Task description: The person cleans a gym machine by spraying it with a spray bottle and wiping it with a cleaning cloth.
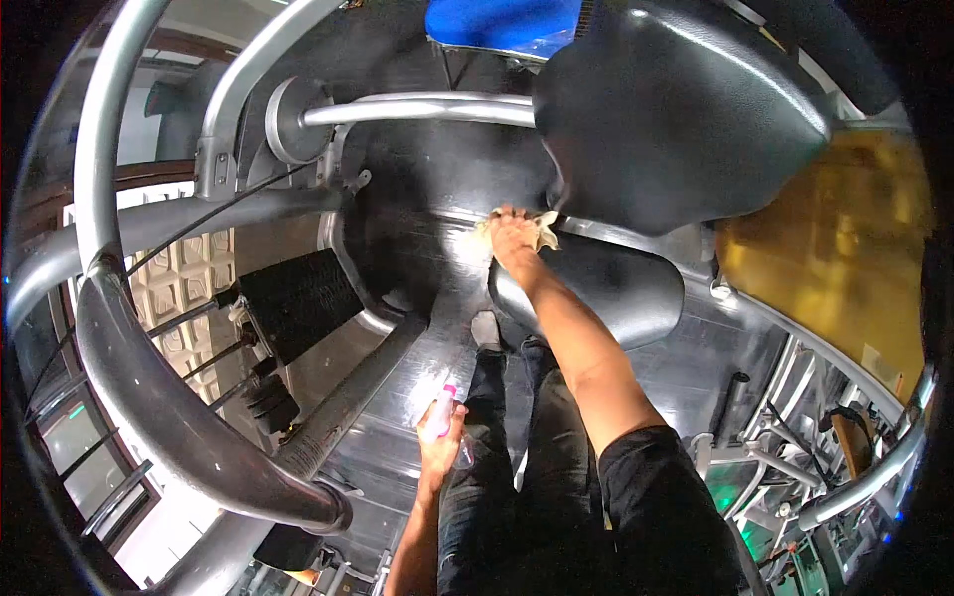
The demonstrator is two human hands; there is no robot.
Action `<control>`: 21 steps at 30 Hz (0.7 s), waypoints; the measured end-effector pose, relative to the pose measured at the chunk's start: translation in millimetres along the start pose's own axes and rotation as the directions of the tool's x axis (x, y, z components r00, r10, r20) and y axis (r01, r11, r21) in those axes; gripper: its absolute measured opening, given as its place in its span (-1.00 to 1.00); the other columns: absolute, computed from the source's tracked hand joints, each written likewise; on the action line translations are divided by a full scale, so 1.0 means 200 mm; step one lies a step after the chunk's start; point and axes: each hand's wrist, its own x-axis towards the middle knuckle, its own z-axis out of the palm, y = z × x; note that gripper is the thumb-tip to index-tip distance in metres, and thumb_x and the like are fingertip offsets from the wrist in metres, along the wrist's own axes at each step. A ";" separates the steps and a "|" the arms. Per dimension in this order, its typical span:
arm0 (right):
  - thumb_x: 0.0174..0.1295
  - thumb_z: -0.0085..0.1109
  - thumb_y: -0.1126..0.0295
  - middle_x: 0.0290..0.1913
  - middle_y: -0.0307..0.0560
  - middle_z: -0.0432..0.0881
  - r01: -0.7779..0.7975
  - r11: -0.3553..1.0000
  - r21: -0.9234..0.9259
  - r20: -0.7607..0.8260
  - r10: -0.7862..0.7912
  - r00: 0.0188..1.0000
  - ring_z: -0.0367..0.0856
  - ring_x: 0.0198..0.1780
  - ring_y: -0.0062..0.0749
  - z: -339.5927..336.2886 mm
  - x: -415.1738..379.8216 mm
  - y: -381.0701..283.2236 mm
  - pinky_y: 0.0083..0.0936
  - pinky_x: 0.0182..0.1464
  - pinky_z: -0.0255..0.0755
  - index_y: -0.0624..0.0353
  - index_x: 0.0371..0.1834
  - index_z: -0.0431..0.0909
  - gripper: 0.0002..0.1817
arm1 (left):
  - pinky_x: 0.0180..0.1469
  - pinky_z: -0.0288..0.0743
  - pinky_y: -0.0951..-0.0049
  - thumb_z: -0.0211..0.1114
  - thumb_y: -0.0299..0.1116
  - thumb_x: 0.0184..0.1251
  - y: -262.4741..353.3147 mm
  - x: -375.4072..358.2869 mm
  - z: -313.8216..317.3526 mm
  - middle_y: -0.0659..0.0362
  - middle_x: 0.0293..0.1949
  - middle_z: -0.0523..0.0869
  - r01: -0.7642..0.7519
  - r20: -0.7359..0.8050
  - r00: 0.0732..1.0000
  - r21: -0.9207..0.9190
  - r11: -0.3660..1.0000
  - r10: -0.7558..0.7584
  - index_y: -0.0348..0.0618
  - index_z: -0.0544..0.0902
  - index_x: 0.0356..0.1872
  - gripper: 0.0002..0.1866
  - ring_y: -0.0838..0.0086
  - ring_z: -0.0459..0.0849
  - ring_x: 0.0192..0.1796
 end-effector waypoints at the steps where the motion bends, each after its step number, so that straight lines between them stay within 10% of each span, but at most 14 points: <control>1: 0.40 -0.27 0.27 0.42 0.08 0.22 -0.020 0.999 -0.033 -0.043 0.019 0.999 0.22 0.40 0.09 0.01 -0.01 0.05 0.01 0.30 0.22 0.00 0.29 0.39 -0.57 | -0.54 0.39 0.52 0.27 -0.40 0.32 -0.01 0.00 0.00 0.22 -0.55 0.55 -0.002 0.005 1.000 0.000 1.000 0.002 -0.30 0.59 -0.32 -0.85 0.62 0.49 -0.60; 5: 0.27 -0.02 0.34 0.23 0.02 0.43 -0.029 0.999 0.045 0.017 0.028 0.999 0.58 0.10 -0.17 -0.10 -0.10 0.30 -0.35 -0.02 0.54 0.00 0.13 0.48 -0.65 | -0.47 0.42 0.54 0.26 -0.43 0.30 -0.02 0.00 0.01 0.23 -0.49 0.59 -0.007 0.045 0.999 0.022 1.000 0.006 -0.30 0.60 -0.28 -0.87 0.62 0.53 -0.54; 13: 0.23 0.09 0.29 0.12 0.07 0.45 0.220 0.974 0.053 -0.358 -0.187 0.915 0.46 0.16 -0.01 -0.02 -0.54 0.74 -0.20 0.18 0.41 0.01 0.08 0.49 -0.66 | -0.46 0.44 0.52 0.27 -0.36 0.31 0.03 0.02 0.04 0.22 -0.45 0.62 0.026 0.170 0.985 0.042 0.999 -0.033 -0.28 0.58 -0.31 -0.84 0.60 0.56 -0.53; 16: 0.28 0.06 0.12 0.03 0.14 0.52 -0.060 0.833 0.550 -0.379 0.313 0.871 0.49 0.06 0.09 0.04 -0.70 0.95 -0.15 0.06 0.45 0.04 0.07 0.48 -0.63 | -0.46 0.44 0.53 0.28 -0.34 0.31 0.04 0.02 0.04 0.22 -0.46 0.61 0.012 0.205 0.978 0.091 0.996 -0.031 -0.27 0.58 -0.32 -0.82 0.60 0.56 -0.53; 18: 0.27 0.06 0.09 0.02 0.12 0.52 -0.003 0.998 0.055 -0.579 0.034 0.815 0.51 0.01 0.12 0.25 -0.76 1.24 -0.13 0.01 0.47 0.05 0.08 0.45 -0.60 | -0.46 0.44 0.53 0.29 -0.32 0.31 0.03 0.03 0.04 0.22 -0.47 0.61 0.032 0.218 0.975 0.081 0.996 -0.049 -0.27 0.58 -0.31 -0.81 0.60 0.56 -0.54; 19: 0.30 0.03 0.15 0.01 0.10 0.52 -0.190 0.931 0.313 -0.487 0.329 0.809 0.51 0.02 0.11 0.31 -0.77 1.34 -0.12 0.00 0.48 0.04 -0.02 0.54 -0.70 | -0.46 0.43 0.53 0.29 -0.31 0.31 0.02 0.03 0.04 0.23 -0.47 0.60 0.056 0.216 0.974 0.068 0.996 -0.070 -0.27 0.57 -0.30 -0.79 0.60 0.56 -0.54; 21: 0.28 0.05 0.20 -0.02 0.12 0.53 -0.318 0.910 0.266 -0.460 0.410 0.788 0.53 -0.02 0.13 0.23 -0.89 1.45 -0.11 0.00 0.47 0.03 -0.06 0.57 -0.73 | -0.46 0.43 0.53 0.30 -0.30 0.31 -0.01 0.05 0.04 0.23 -0.47 0.60 -0.003 0.251 0.968 0.069 0.998 -0.014 -0.27 0.57 -0.29 -0.79 0.60 0.56 -0.55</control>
